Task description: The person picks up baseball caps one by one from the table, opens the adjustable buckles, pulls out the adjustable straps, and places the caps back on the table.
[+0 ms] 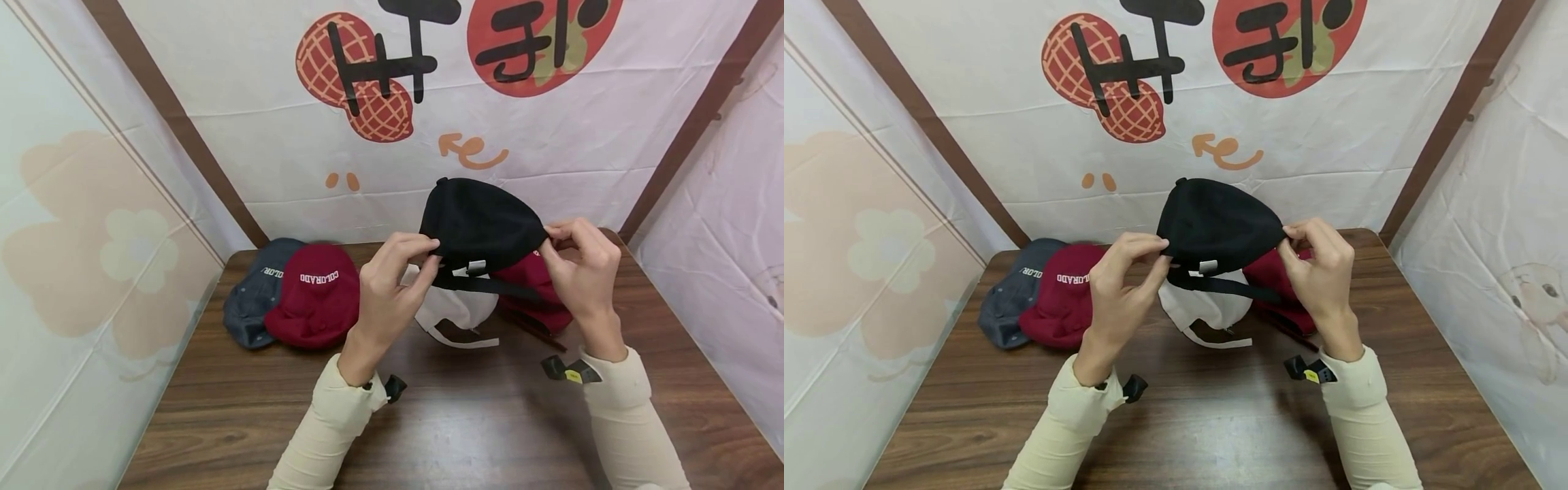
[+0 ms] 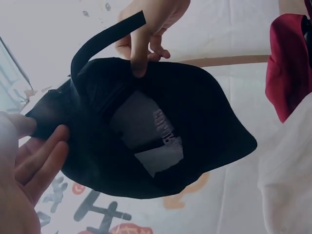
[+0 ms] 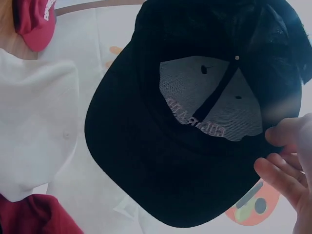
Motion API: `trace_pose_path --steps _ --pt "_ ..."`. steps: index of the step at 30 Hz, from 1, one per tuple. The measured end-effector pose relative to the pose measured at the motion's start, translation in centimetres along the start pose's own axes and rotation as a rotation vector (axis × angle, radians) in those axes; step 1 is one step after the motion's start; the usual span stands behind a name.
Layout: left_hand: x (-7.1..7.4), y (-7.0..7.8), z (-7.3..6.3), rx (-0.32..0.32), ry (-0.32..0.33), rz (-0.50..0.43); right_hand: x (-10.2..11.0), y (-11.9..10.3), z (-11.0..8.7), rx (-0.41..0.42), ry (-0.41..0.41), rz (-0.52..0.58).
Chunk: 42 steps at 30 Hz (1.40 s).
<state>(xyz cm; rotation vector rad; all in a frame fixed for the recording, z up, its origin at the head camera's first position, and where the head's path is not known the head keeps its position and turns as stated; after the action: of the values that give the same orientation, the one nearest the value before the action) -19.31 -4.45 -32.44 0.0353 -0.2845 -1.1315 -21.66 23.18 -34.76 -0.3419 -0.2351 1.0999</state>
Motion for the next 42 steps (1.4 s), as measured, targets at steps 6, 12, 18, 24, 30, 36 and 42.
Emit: trace_pose_path --steps 6,12,18,24,30,36,42 --pt "-0.6 -0.4 -0.3 0.011 -0.021 0.005 -0.2 1.1 -0.3 -0.014 0.013 0.001" --pt "-1.7 -1.1 -0.6 0.04 -0.054 0.001 -0.8 2.9 -0.9 -0.026 0.015 -0.039" --pt "-2.8 -1.8 -1.1 0.051 -0.083 0.026 -1.4 4.8 -1.6 -0.038 0.022 -0.078" --pt "-4.0 -2.3 -1.7 0.055 -0.109 0.051 -2.0 6.4 -2.2 -0.07 0.049 -0.091" --pt "-5.2 -2.9 -2.4 0.055 -0.151 0.062 -2.2 7.8 -2.9 -0.097 0.062 -0.079" --pt "-6.5 -3.4 -3.3 0.067 -0.202 0.063 -2.3 9.0 -3.4 -0.13 0.068 -0.086" --pt "-7.8 -3.8 -4.6 0.081 -0.251 0.06 -2.3 10.3 -4.0 -0.179 0.028 -0.132"
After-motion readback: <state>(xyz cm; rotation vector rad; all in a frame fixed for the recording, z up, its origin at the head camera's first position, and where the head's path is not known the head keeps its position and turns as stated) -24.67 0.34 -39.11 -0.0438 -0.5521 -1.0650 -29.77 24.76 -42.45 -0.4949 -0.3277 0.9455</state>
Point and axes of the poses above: each hand's wrist, its own z-axis towards the middle knuckle, its own x-axis out of the back of the hand, y = z × x, the point moved 4 cm from there along z, towards the middle knuckle, and after that the axes turned 11 degrees about z, right-handed, at the moved point
